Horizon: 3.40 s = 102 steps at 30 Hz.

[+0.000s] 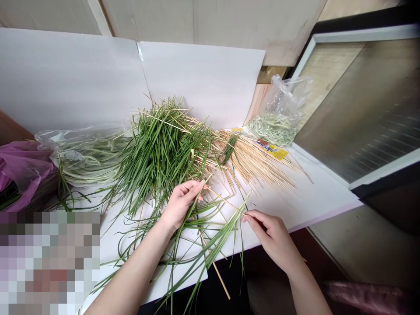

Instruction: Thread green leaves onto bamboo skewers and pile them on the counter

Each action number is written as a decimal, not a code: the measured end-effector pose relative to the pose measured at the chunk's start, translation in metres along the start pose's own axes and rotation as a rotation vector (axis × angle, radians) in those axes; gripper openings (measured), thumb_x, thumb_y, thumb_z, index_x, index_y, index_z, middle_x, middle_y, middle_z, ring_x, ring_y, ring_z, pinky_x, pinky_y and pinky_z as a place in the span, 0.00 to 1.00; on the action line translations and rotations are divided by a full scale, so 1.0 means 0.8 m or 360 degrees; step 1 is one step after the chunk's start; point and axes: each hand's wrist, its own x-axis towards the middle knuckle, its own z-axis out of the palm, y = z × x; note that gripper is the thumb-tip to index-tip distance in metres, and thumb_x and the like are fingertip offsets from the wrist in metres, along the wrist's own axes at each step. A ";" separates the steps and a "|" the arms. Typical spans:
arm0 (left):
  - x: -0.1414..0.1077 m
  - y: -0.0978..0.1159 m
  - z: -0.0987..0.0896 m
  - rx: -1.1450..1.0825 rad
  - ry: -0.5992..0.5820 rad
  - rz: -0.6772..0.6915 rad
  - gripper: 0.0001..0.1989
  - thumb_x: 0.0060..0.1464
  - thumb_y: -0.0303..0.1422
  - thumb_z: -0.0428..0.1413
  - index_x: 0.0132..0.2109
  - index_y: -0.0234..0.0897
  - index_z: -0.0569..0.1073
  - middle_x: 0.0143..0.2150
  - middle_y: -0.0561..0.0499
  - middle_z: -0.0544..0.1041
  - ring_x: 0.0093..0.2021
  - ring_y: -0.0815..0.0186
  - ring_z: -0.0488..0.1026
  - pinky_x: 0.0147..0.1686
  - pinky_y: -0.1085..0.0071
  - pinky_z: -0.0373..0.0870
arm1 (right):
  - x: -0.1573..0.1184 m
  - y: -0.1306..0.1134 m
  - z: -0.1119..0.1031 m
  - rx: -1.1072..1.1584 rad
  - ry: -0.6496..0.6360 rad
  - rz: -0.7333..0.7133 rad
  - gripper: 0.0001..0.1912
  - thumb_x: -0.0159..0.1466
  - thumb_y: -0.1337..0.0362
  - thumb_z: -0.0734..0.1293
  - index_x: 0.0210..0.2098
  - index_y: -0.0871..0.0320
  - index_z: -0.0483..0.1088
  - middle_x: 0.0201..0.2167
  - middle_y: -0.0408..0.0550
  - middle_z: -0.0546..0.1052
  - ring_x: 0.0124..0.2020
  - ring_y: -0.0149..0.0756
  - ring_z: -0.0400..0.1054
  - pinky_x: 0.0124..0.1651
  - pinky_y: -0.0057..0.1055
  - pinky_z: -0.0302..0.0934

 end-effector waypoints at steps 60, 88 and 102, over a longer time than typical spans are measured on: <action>-0.013 -0.007 0.023 0.0035 -0.0052 -0.0169 0.10 0.42 0.35 0.71 0.27 0.34 0.80 0.26 0.51 0.78 0.27 0.72 0.69 0.31 0.74 0.65 | -0.001 -0.021 0.025 -0.0031 0.0087 -0.0178 0.17 0.72 0.60 0.58 0.34 0.59 0.75 0.29 0.48 0.77 0.31 0.39 0.72 0.32 0.28 0.63; -0.007 -0.033 0.035 0.2092 -0.0525 0.0639 0.12 0.64 0.31 0.50 0.48 0.38 0.77 0.43 0.42 0.77 0.45 0.53 0.72 0.48 0.59 0.68 | 0.004 0.037 -0.028 0.0166 -0.0068 0.0164 0.19 0.70 0.50 0.60 0.33 0.56 0.72 0.20 0.38 0.54 0.22 0.32 0.49 0.26 0.29 0.44; -0.001 -0.007 0.011 0.0455 -0.0029 0.0221 0.10 0.57 0.35 0.59 0.44 0.37 0.71 0.32 0.54 0.71 0.31 0.69 0.65 0.33 0.73 0.61 | 0.006 0.035 -0.018 0.0166 -0.0143 0.0160 0.19 0.71 0.51 0.59 0.35 0.57 0.72 0.21 0.38 0.54 0.23 0.32 0.47 0.27 0.29 0.43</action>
